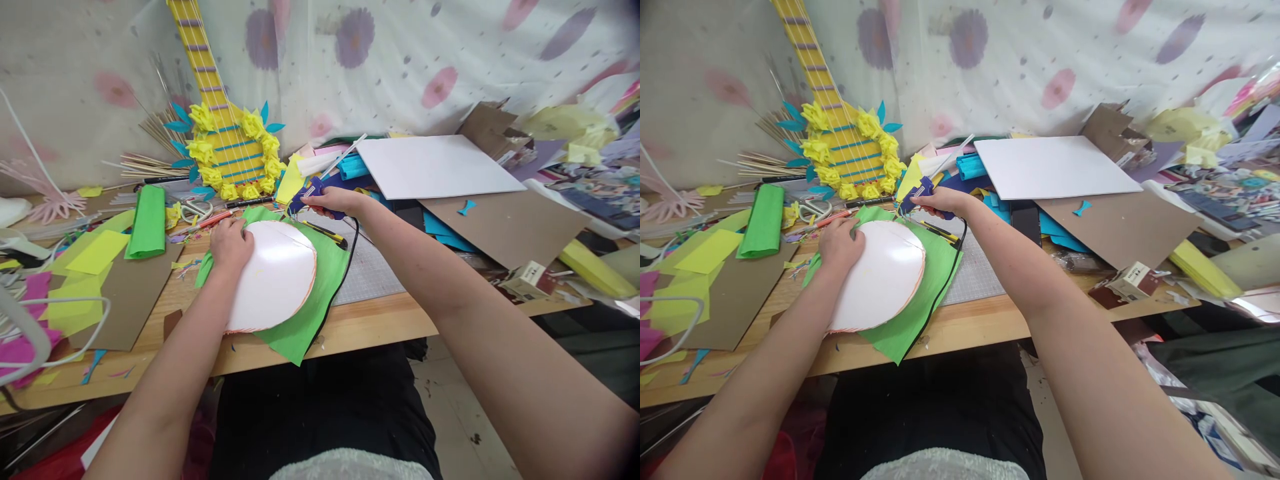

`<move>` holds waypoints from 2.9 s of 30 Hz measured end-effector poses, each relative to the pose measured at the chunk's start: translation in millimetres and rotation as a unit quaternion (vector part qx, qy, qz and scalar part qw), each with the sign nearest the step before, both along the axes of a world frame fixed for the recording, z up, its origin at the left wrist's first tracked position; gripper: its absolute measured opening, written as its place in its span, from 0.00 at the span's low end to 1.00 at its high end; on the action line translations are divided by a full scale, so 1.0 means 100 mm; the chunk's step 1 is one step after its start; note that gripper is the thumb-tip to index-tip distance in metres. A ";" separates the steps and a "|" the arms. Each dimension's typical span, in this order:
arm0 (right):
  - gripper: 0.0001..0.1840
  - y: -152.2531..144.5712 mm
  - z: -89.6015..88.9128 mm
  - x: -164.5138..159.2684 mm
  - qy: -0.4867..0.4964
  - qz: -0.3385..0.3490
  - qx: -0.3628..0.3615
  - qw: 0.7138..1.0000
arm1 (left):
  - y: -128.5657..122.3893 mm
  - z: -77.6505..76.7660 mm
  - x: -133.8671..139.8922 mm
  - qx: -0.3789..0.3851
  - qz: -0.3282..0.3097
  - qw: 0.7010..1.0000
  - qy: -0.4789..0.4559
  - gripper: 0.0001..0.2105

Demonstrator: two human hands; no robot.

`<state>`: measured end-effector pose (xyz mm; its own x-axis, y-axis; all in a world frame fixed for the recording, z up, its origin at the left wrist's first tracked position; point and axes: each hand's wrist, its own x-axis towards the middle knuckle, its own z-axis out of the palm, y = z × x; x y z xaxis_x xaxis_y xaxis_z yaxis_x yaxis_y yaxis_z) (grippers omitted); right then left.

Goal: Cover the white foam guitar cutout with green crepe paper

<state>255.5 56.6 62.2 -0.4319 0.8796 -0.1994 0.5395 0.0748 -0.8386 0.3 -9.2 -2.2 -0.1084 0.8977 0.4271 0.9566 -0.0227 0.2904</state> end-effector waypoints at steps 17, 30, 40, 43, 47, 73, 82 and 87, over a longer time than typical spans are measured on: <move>0.24 -0.25 0.00 0.31 0.026 -0.035 -0.040 0.998 | 0.01 -0.01 -0.01 0.006 -0.002 1.000 -0.007 0.20; 0.26 -0.25 -0.11 0.41 0.023 -0.024 -0.037 0.999 | 0.01 -0.02 -0.01 0.011 -0.001 1.000 0.006 0.20; 0.24 -0.20 -0.12 0.33 0.034 -0.027 -0.044 0.998 | 0.00 0.00 -0.01 0.008 -0.004 1.000 0.009 0.20; 0.24 -0.18 -0.13 0.28 0.035 -0.028 -0.039 0.998 | 0.00 0.00 0.00 0.006 -0.005 1.000 0.003 0.20; 0.24 -0.14 -0.14 0.22 0.038 -0.032 -0.043 0.998 | 0.00 0.01 0.00 0.005 -0.002 1.000 -0.005 0.20; 0.24 0.17 -0.11 -0.30 0.012 0.005 -0.019 1.000 | -0.02 0.02 -0.01 0.015 -0.017 1.000 -0.012 0.20; 0.24 0.24 0.03 -0.55 -0.062 0.019 0.001 0.998 | -0.04 0.03 -0.01 0.025 -0.016 1.000 -0.010 0.21; 0.25 0.26 0.06 -0.67 -0.096 0.041 0.035 0.994 | -0.06 0.04 0.00 0.017 -0.010 1.000 0.000 0.25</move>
